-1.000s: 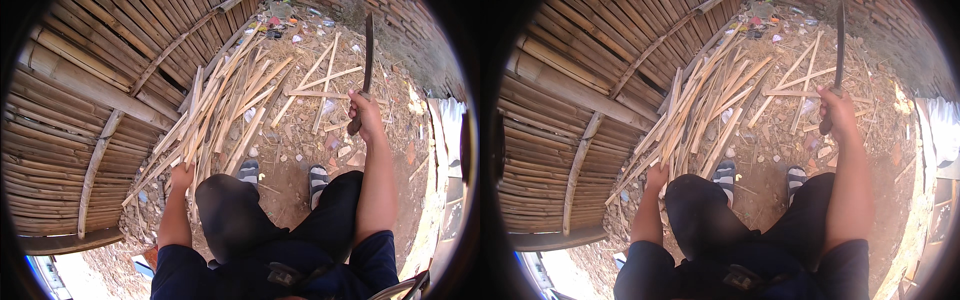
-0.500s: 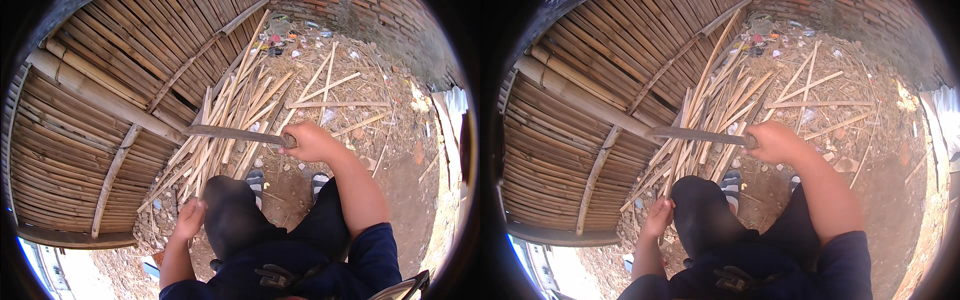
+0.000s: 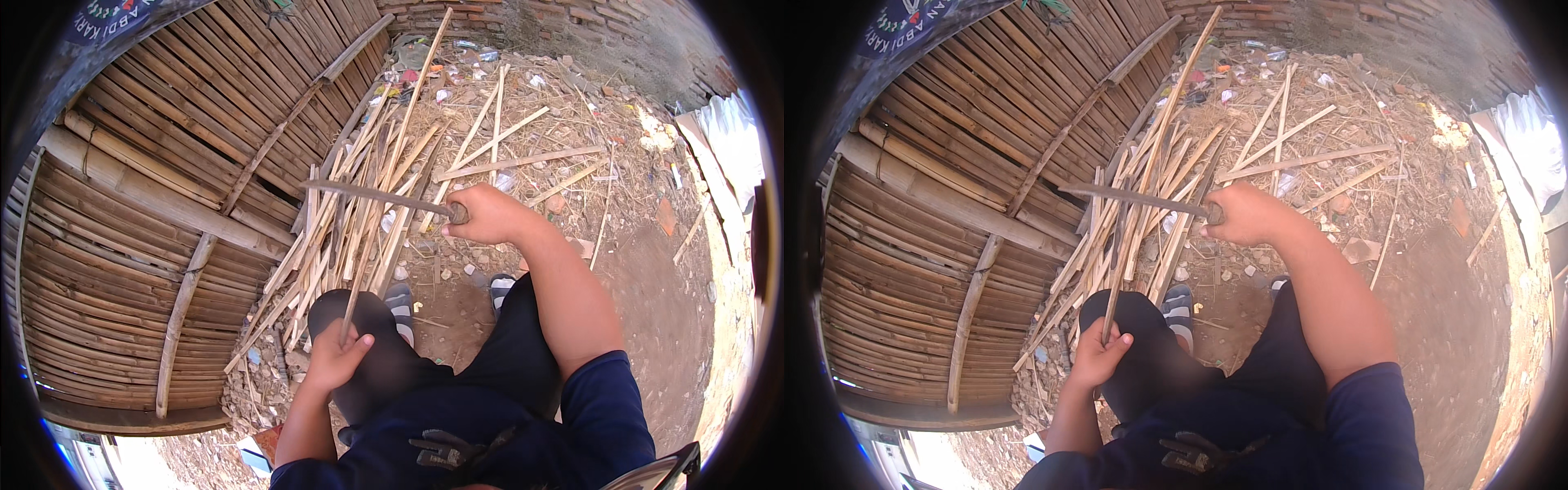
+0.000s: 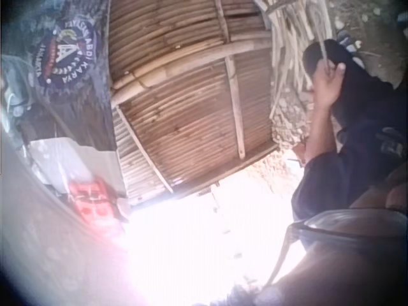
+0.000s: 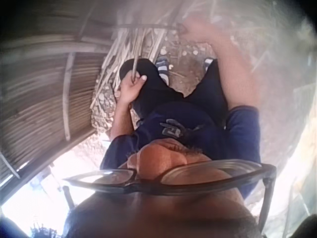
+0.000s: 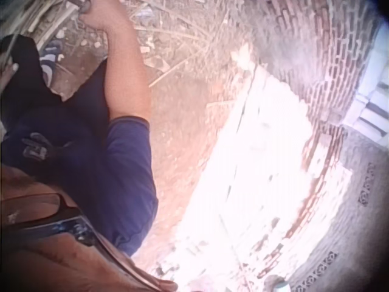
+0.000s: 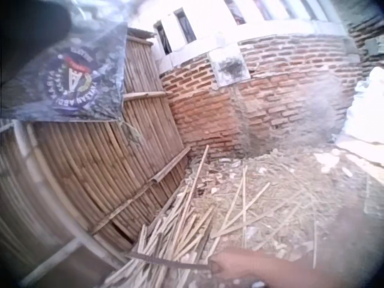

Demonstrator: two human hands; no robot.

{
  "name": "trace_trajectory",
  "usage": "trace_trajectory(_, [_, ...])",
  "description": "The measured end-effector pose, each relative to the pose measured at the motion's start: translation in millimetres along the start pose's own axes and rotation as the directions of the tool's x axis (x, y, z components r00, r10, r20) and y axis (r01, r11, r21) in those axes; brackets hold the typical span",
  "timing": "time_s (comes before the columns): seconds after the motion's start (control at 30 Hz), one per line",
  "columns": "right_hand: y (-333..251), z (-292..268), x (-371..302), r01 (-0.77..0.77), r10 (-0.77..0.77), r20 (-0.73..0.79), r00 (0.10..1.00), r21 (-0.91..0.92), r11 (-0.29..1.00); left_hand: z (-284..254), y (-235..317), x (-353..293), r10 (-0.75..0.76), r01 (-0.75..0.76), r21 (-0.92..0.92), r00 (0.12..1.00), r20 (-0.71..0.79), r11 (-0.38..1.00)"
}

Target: The person strips thin layers from a bamboo pole using a large knife, handling the pole by hand while seated.

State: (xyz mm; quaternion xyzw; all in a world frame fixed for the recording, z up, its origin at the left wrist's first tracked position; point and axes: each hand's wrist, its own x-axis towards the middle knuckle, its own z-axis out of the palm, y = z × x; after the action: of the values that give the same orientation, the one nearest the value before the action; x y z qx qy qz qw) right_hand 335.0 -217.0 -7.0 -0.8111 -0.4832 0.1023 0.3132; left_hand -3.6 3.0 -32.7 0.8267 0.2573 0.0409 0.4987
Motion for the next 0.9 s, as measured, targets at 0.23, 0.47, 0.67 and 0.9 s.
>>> trace_trajectory(0.23, [-10.5, -6.5, -9.7, 0.015, -0.01, 0.165, 0.986, -0.032, 0.999, 27.2, 14.6, -5.2, 0.088, -0.054, 0.201, 0.983, -0.16, 0.978])
trace_trajectory(0.47, [1.7, -13.6, -6.3, -0.087, 0.096, 0.16, 0.982, -0.062, 0.994, 27.7, 16.6, -1.1, 0.132, -0.09, 0.269, 0.981, -0.143, 0.959])
trace_trajectory(0.67, [-18.2, -5.8, -7.1, 0.039, -0.029, 0.269, 0.963, -0.031, 0.999, 22.1, 21.4, -3.8, 0.119, -0.091, 0.307, 0.99, -0.075, 0.947])
trace_trajectory(0.9, [27.1, -10.9, 1.1, -0.148, 0.147, 0.083, 0.986, 0.008, 0.989, 9.4, 21.8, 3.6, 0.077, -0.093, 0.285, 0.995, 0.068, 0.954])
